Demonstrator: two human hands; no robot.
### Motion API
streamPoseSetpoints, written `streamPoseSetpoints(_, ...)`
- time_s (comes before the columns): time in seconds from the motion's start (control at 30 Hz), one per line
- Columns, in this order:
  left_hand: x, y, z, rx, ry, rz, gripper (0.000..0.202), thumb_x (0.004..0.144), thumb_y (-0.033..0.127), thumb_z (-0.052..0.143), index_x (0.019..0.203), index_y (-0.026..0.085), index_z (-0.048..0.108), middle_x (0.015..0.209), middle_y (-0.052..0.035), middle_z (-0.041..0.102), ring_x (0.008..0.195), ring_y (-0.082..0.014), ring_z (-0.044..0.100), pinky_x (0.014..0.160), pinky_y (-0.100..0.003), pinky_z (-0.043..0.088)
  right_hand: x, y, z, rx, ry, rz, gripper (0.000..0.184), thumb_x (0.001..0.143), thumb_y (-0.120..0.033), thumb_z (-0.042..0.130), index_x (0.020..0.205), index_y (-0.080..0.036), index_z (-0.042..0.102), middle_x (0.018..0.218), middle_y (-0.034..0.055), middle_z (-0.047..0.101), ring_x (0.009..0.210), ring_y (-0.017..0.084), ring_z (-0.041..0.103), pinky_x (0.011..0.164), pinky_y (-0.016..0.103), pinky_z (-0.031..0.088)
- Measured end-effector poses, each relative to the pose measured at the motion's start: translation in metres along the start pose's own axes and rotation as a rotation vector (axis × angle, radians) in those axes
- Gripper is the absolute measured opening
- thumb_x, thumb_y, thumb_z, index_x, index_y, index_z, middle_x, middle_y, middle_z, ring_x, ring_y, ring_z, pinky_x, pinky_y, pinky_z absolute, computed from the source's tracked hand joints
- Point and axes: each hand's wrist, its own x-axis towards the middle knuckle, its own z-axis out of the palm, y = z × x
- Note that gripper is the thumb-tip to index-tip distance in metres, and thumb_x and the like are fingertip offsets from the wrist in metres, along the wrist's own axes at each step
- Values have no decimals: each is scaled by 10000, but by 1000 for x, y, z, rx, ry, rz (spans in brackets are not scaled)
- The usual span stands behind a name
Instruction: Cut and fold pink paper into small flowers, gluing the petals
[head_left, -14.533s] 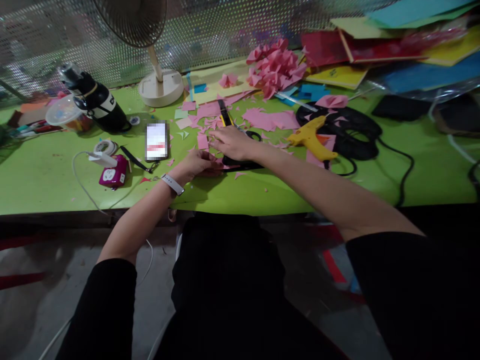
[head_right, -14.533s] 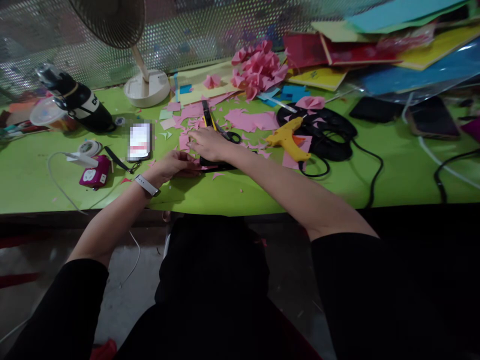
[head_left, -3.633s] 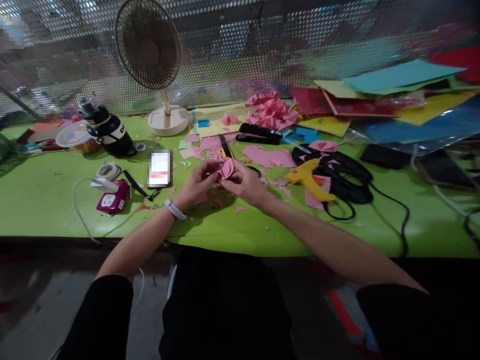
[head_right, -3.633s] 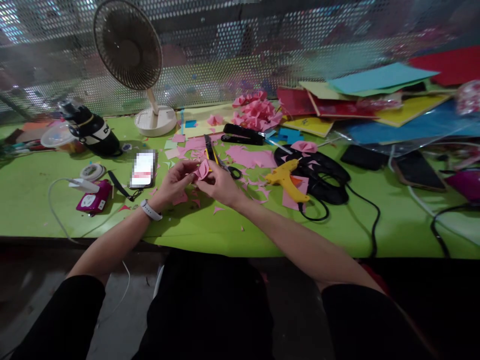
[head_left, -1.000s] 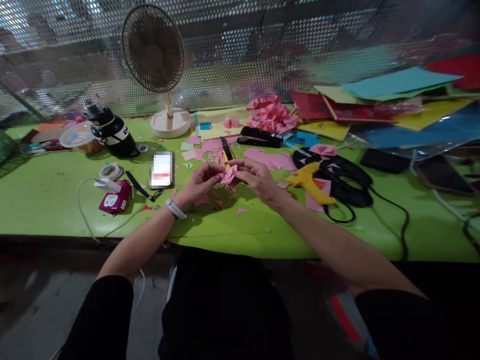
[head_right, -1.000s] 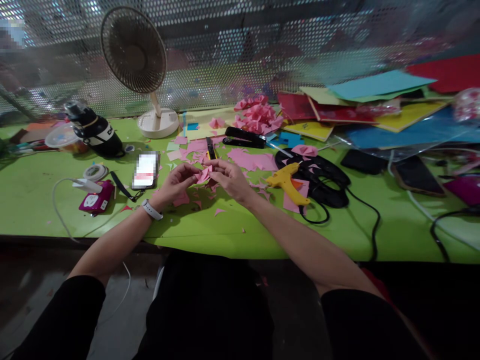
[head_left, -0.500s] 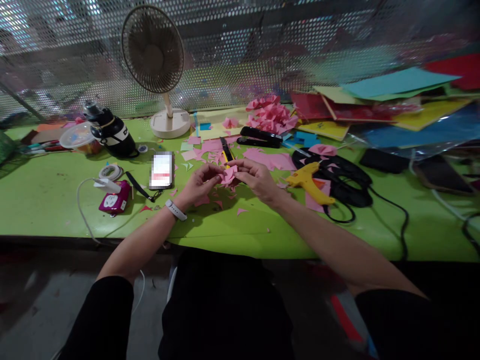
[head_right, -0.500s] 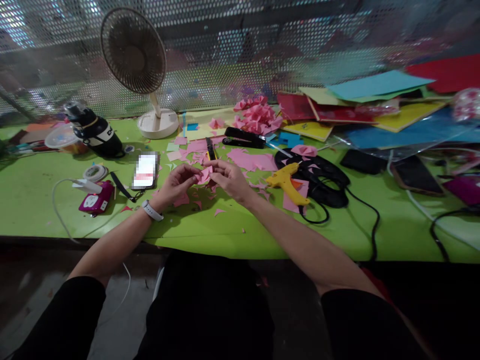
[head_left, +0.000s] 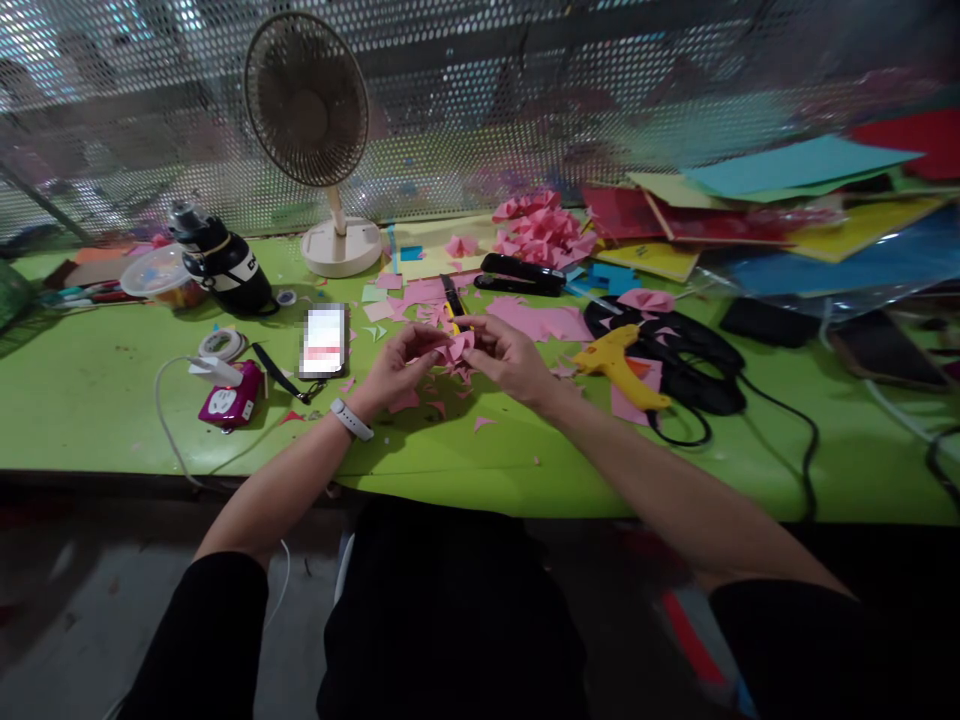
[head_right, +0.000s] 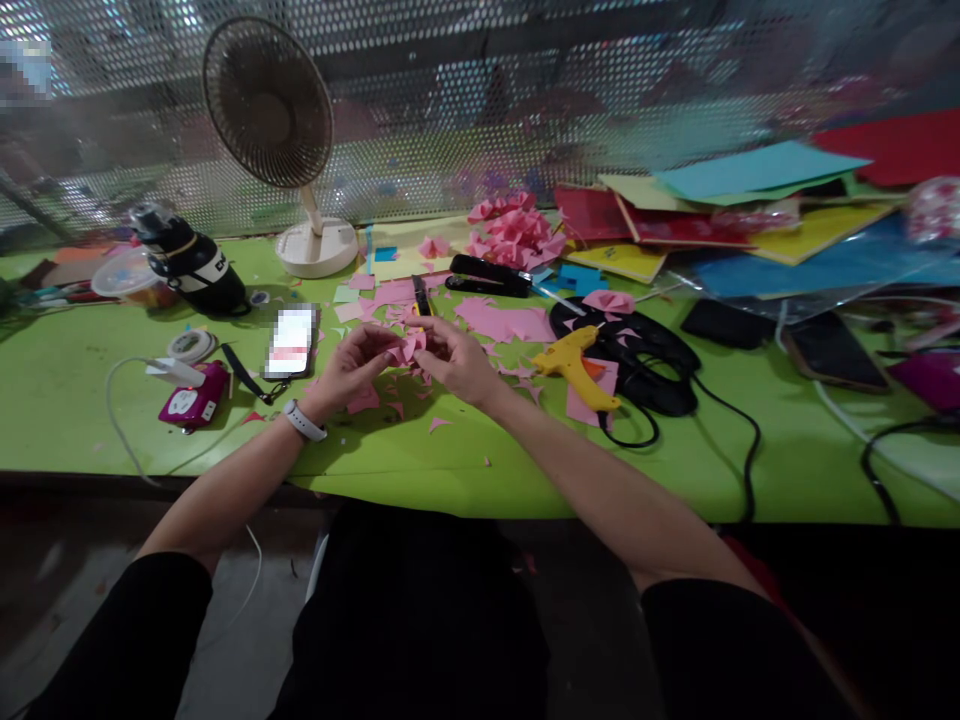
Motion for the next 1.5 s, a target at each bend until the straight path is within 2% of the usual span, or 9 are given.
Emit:
streamPoseSetpoints(0.2,1,-5,-2,-86,28,29,304,886,276,734,1142,204,586,1067,-53,693,942,-125,701,878,-289,593,-1,-1,2,-111,5,-79,173,896,-242,622,1067,-233,604,819,9,667,657,157,662,593,325,592)
streamPoseSetpoints(0.43,1,-4,-4,-20,11,24,286,888,285,728,1135,188,621,972,-54,724,860,-128,719,814,-285,607,0,-1,6,-94,40,-83,121,895,-269,641,1002,-223,607,892,36,705,708,167,694,641,347,611)
streamPoseSetpoints(0.7,-1,2,-3,407,110,232,166,884,173,675,1044,185,717,1102,-98,731,993,-157,711,849,-314,616,-1,5,7,-69,110,-96,133,886,-291,668,989,-206,662,841,45,714,682,175,704,636,360,620)
streamPoseSetpoints(0.83,-1,-1,-5,441,163,288,101,863,160,695,955,180,731,1076,-106,744,1041,-185,714,857,-332,622,-2,5,10,-28,131,-59,145,872,-294,694,984,-207,663,846,46,716,678,172,702,624,356,629)
streamPoseSetpoints(0.93,-2,-1,-3,337,194,240,58,884,204,694,914,158,712,1084,-121,739,1038,-188,720,809,-319,639,-2,3,11,22,137,-38,175,868,-316,707,990,-203,653,837,45,705,684,170,700,625,350,632)
streamPoseSetpoints(1.1,-3,6,0,234,142,103,171,881,238,712,1032,158,715,1225,-143,681,1069,-194,702,832,-338,649,-2,1,9,48,105,-41,128,871,-284,692,967,-209,653,845,43,697,678,160,686,607,332,631)
streamPoseSetpoints(1.2,-3,5,0,141,109,51,188,882,240,712,1053,166,730,1081,-110,723,905,-149,722,805,-323,647,-2,1,8,62,86,-34,132,874,-288,696,973,-210,656,845,38,702,684,159,691,622,336,640)
streamPoseSetpoints(1.33,-2,2,1,29,187,-13,199,834,276,771,1014,193,754,1097,-93,739,954,-159,722,835,-319,629,-2,-1,8,106,76,-46,155,876,-317,711,982,-218,656,874,36,719,754,167,718,704,357,655)
streamPoseSetpoints(1.5,-3,5,4,-99,170,-137,200,849,306,753,1015,195,741,933,-48,757,818,-127,712,827,-332,623,-2,-2,8,113,58,-59,158,877,-306,709,1001,-221,658,896,34,725,774,161,715,716,347,648)
